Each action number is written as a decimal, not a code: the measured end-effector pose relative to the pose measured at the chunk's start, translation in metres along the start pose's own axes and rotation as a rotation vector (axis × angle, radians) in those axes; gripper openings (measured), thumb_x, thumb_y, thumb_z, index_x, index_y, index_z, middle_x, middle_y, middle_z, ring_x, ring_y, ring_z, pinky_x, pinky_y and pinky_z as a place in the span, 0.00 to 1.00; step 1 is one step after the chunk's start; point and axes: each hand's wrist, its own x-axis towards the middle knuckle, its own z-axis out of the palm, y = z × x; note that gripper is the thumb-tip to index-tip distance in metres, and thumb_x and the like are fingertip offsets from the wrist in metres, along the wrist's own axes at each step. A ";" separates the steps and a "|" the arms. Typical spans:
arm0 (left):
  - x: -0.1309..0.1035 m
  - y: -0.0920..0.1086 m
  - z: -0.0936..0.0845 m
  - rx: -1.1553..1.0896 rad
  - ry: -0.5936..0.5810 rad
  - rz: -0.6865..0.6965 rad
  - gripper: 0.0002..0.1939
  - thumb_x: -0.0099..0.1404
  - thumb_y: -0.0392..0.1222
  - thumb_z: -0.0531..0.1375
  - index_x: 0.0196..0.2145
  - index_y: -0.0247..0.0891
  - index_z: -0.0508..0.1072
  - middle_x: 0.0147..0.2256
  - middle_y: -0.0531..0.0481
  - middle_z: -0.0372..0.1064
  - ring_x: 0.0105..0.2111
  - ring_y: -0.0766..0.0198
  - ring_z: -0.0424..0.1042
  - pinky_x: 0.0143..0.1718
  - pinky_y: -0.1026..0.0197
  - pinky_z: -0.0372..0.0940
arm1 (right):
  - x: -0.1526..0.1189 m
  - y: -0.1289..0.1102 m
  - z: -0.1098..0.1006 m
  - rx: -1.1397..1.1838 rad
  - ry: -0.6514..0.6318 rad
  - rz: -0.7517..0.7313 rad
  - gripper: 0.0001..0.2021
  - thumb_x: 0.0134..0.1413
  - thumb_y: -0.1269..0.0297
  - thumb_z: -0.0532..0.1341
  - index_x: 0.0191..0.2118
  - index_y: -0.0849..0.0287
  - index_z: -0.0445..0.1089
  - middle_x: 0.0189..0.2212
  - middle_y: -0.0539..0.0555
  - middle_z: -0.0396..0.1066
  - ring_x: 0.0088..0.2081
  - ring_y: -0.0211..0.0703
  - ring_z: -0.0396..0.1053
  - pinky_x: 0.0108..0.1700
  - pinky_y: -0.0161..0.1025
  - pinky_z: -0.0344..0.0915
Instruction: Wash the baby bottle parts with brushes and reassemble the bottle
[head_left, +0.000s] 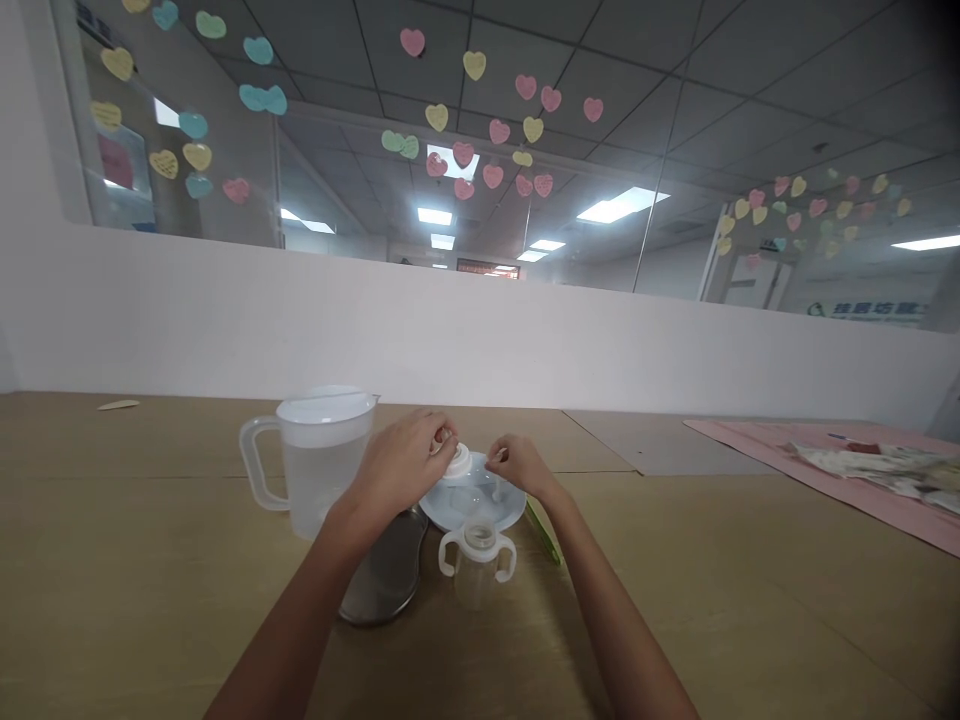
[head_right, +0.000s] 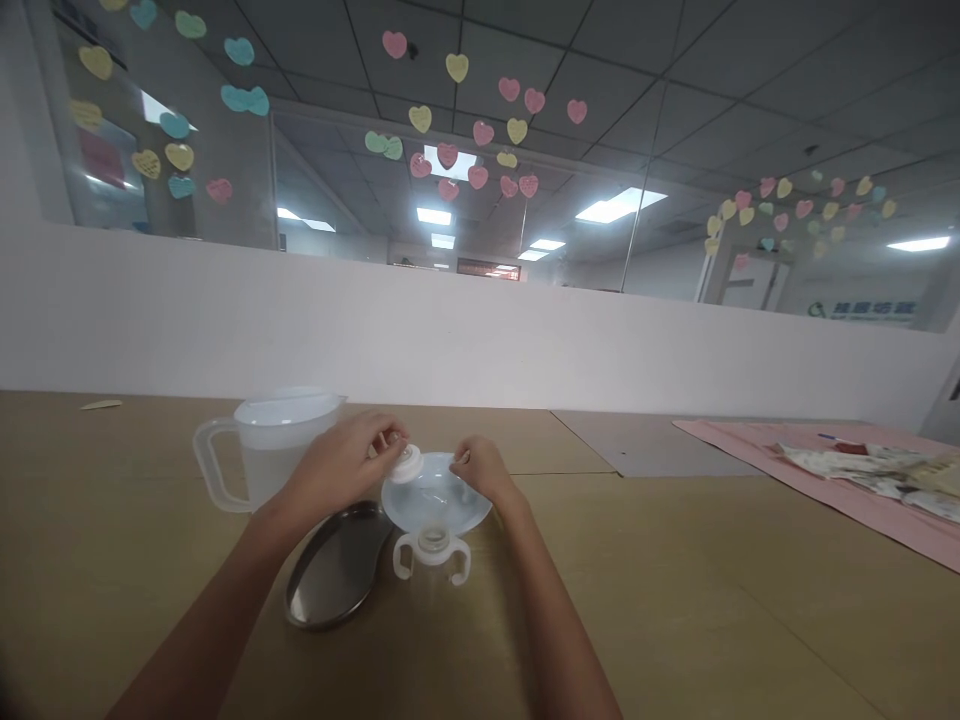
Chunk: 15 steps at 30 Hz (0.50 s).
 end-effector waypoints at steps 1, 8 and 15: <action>0.001 -0.001 0.002 0.005 -0.009 -0.002 0.10 0.59 0.42 0.49 0.32 0.40 0.69 0.33 0.51 0.69 0.33 0.62 0.67 0.29 0.63 0.57 | 0.000 0.000 0.003 -0.020 -0.044 -0.004 0.05 0.39 0.70 0.61 0.29 0.63 0.70 0.29 0.54 0.72 0.30 0.38 0.67 0.32 0.32 0.60; 0.010 -0.017 0.027 0.092 -0.078 0.028 0.11 0.61 0.38 0.47 0.34 0.38 0.69 0.37 0.47 0.68 0.37 0.59 0.68 0.36 0.60 0.60 | 0.000 -0.014 0.007 -0.027 -0.349 -0.041 0.09 0.35 0.69 0.64 0.29 0.59 0.70 0.32 0.51 0.71 0.33 0.40 0.67 0.32 0.33 0.60; 0.015 -0.020 0.040 0.049 -0.090 0.058 0.13 0.61 0.33 0.46 0.36 0.35 0.69 0.38 0.43 0.68 0.40 0.58 0.67 0.41 0.57 0.60 | -0.015 -0.040 -0.011 0.200 -0.385 -0.117 0.35 0.38 0.61 0.65 0.54 0.57 0.53 0.46 0.56 0.65 0.42 0.43 0.66 0.39 0.38 0.63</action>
